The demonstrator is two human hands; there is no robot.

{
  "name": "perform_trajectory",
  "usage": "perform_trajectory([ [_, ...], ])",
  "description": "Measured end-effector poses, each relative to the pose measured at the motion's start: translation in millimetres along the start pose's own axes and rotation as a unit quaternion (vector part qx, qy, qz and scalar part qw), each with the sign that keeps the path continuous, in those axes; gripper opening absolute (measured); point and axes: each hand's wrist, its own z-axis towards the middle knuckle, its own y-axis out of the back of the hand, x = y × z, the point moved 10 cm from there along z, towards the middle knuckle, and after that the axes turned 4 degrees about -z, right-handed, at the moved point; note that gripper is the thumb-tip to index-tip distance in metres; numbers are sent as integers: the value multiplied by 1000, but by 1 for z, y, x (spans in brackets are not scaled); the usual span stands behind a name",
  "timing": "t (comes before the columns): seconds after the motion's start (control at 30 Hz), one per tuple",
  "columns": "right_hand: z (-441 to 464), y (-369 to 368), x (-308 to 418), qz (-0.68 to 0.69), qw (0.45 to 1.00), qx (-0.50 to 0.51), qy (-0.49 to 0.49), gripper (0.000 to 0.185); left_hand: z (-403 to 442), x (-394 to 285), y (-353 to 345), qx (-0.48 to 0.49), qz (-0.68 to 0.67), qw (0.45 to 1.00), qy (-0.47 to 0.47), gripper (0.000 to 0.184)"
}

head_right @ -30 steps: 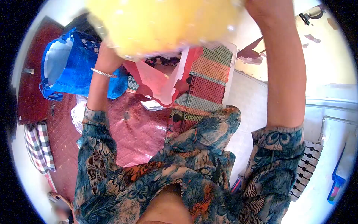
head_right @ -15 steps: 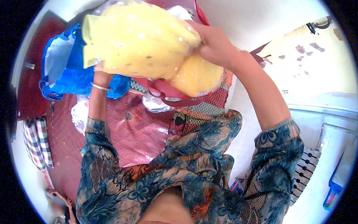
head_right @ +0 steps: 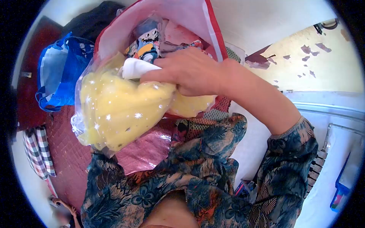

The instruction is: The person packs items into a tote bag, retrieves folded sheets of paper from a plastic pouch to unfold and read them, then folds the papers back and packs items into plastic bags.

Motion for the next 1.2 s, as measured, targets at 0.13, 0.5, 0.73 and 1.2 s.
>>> perform_trajectory([
  [0.13, 20, -18, -67, 274, 961, 36, -18, 54, 0, -23, 3, -23, 24, 999, -21, 40],
  [0.5, -11, 15, -111, -153, 963, -152, -163, 53, 43, -77, -14, -76, -44, 995, -45, 49],
  [0.73, -134, 31, -112, -187, 843, -335, -378, 60, 34, -165, -43, -89, 272, 918, -274, 41],
  [1.2, -157, -62, -129, 251, 787, -325, -461, 58, 40, -72, -265, 410, 514, 669, -347, 110],
])
